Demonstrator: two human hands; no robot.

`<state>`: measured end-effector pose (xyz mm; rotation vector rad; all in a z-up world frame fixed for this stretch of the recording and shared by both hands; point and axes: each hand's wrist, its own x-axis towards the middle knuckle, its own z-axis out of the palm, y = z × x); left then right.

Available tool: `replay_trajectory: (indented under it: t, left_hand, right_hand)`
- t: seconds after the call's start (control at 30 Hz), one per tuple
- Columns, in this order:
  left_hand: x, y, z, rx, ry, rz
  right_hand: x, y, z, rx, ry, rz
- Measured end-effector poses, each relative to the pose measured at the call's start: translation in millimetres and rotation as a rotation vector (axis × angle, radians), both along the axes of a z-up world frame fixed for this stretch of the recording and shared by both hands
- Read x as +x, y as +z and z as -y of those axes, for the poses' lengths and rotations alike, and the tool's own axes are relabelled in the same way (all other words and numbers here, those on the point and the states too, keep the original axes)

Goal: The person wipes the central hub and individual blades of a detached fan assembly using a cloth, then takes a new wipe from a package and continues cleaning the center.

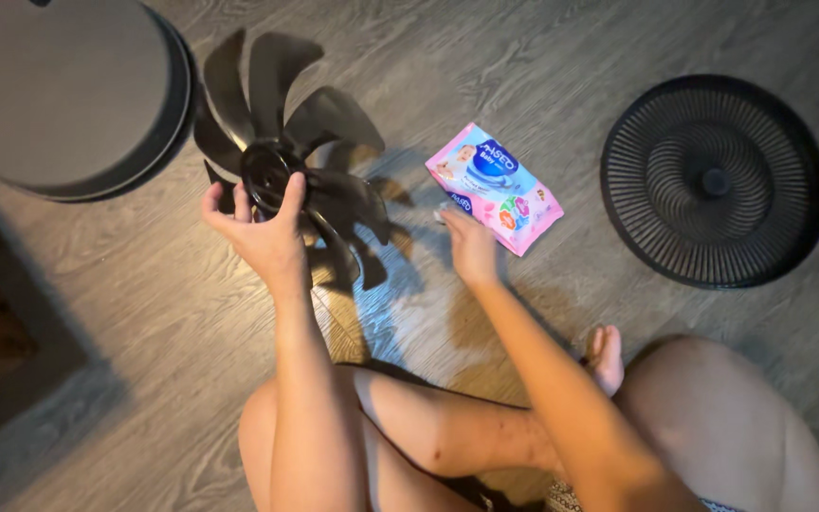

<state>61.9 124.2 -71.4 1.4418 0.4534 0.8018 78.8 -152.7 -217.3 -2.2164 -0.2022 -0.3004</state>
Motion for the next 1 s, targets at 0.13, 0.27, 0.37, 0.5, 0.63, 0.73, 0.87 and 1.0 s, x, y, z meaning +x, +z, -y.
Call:
replay_trajectory:
  t: [0.13, 0.27, 0.37, 0.5, 0.63, 0.73, 0.87, 1.0]
  left_hand:
    - [6.4, -6.7, 4.1, -0.076, -0.046, -0.107]
    - [10.9, -12.3, 13.5, -0.031, -0.194, -0.150]
    - [7.8, -8.7, 17.4, 0.084, -0.198, -0.261]
    - [6.6, -5.3, 20.2, 0.137, -0.194, -0.297]
    - [4.3, -3.9, 28.7, 0.216, -0.256, -0.329]
    - [3.3, -0.7, 36.8, 0.289, -0.304, -0.319]
    - [-0.8, -1.6, 40.4, 0.422, -0.296, -0.361]
    - [-2.5, -3.6, 39.0, 0.389, -0.367, -0.368]
  right_hand:
    - [7.5, -0.4, -17.4, -0.205, 0.257, 0.083]
    - [-20.9, 1.6, -4.1, -1.049, 0.859, -0.224]
    - [-53.7, 22.9, 49.2, -0.603, 0.924, 0.073]
    - [-115.7, 54.7, 87.6, -0.374, 0.671, -0.323]
    - [-168.5, 28.4, 55.2, -0.299, 0.473, -0.233]
    - [-171.4, -4.1, 8.9, -0.228, 0.411, -0.299]
    - [-162.1, -9.9, -50.2, -0.025, 0.323, -0.563]
    - [-149.9, -12.4, -23.6, -0.435, 0.841, -0.003]
